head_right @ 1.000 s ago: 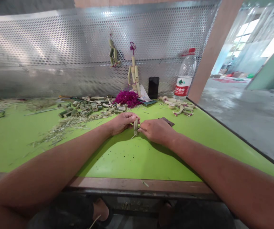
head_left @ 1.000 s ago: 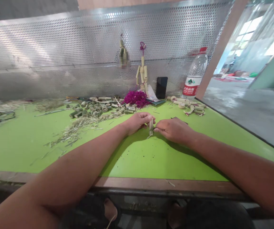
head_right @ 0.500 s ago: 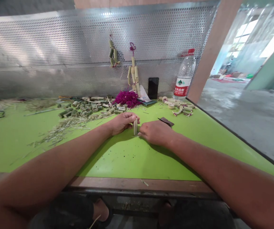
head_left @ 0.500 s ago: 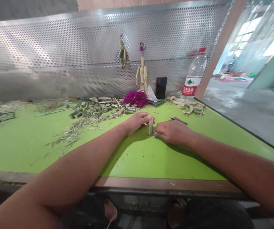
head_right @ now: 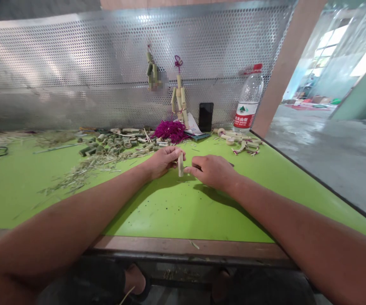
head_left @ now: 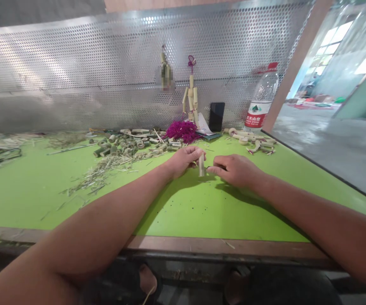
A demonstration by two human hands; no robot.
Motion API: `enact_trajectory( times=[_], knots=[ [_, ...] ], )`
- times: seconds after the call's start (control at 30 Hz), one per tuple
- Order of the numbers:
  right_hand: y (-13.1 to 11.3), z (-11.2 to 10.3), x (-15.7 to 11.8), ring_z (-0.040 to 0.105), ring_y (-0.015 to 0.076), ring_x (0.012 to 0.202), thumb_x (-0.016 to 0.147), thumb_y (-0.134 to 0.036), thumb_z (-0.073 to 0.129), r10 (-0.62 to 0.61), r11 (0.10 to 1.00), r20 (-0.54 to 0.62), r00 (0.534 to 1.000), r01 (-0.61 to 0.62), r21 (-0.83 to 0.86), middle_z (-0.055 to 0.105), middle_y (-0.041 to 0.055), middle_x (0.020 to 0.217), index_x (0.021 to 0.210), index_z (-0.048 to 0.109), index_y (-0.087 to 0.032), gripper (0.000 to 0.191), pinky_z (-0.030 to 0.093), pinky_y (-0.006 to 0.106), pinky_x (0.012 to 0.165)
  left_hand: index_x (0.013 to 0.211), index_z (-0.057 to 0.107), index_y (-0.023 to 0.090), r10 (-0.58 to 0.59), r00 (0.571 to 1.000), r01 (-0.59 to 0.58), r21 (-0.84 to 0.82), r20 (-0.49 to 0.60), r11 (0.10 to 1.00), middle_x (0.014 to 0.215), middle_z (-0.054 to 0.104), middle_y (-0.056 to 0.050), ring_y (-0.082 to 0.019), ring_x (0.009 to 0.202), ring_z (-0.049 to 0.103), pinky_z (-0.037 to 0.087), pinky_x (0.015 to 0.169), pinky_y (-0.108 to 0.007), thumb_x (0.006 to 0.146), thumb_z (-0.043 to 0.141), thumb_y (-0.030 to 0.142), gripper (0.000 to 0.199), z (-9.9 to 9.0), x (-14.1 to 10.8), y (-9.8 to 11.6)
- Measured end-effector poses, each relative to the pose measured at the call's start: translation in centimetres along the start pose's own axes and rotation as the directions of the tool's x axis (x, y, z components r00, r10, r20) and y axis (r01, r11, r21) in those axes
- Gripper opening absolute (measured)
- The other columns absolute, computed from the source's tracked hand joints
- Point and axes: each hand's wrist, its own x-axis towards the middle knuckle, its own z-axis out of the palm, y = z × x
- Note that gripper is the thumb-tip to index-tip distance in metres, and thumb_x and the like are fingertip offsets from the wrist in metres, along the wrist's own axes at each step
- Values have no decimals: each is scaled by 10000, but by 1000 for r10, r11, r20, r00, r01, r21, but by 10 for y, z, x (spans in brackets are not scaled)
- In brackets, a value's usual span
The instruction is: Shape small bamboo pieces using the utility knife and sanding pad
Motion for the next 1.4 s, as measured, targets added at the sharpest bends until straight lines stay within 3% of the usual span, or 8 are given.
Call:
enact_trajectory(
  times=[0.07, 0.13, 0.2, 0.3, 0.47, 0.97, 1.23, 1.4],
  knots=[
    [0, -2, 0, 524, 156, 612, 826, -634, 573, 53, 998, -13, 999, -52, 43, 654, 28, 720, 867, 655, -202, 442, 281, 265, 554, 833, 632, 149, 43, 998, -43, 2, -42, 999, 755, 614, -7, -74, 605, 513, 410, 596, -221, 840, 657, 491, 343, -1, 1, 2],
    [-1, -2, 0, 565, 169, 674, 758, -555, 678, 74, 993, -31, 997, -71, 99, 697, 34, 809, 929, 683, -215, 381, 317, 265, 581, 821, 622, 148, 66, 995, -67, 0, -77, 998, 717, 596, 2, -63, 571, 497, 406, 575, -211, 849, 652, 473, 327, -1, 2, 3],
    [-1, -1, -1, 582, 170, 701, 762, -433, 678, 92, 981, -74, 993, -77, 180, 717, 35, 858, 950, 708, -224, 283, 342, 267, 596, 807, 613, 146, 83, 992, -84, -10, -98, 996, 689, 587, 7, -59, 553, 496, 406, 563, -206, 842, 665, 458, 318, 1, 3, 2],
    [-3, 0, -2, 552, 160, 637, 798, -393, 608, 108, 964, -114, 988, -76, 256, 691, 40, 753, 864, 725, -198, 236, 340, 271, 568, 803, 609, 145, 107, 989, -111, -29, -106, 993, 672, 589, 6, -61, 542, 508, 418, 558, -209, 833, 681, 443, 308, 4, 4, 1],
    [-10, -2, -3, 446, 126, 548, 791, -411, 563, 86, 980, -54, 995, -75, 183, 579, 10, 594, 665, 659, -189, 273, 284, 270, 536, 817, 607, 139, 117, 983, -125, -52, -138, 991, 687, 597, 1, -67, 555, 525, 445, 567, -222, 824, 700, 413, 289, 12, 1, 4],
    [-13, -4, -3, 373, 103, 502, 754, -282, 507, 52, 987, -58, 997, -43, 155, 492, -8, 551, 598, 506, -188, 183, 229, 270, 517, 828, 618, 132, 113, 987, -117, -25, -116, 993, 673, 609, 0, -66, 543, 519, 429, 555, -218, 829, 695, 410, 288, 17, -1, 6],
    [-15, -5, -2, 373, 109, 530, 743, -280, 554, 28, 995, -59, 998, -22, 100, 496, -10, 568, 615, 512, -190, 162, 222, 278, 540, 786, 632, 127, 103, 977, -99, 35, -185, 995, 615, 585, 1, -67, 510, 495, 400, 518, -208, 858, 666, 354, 240, 24, -1, 9],
    [-16, -7, -4, 384, 106, 519, 738, -264, 556, 44, 995, -53, 998, -38, 96, 507, -6, 559, 593, 529, -183, 168, 228, 276, 536, 761, 615, 133, 106, 957, -102, 29, -271, 994, 586, 551, 9, -71, 487, 484, 391, 495, -209, 883, 635, 324, 228, 14, 3, 10]
  ],
)
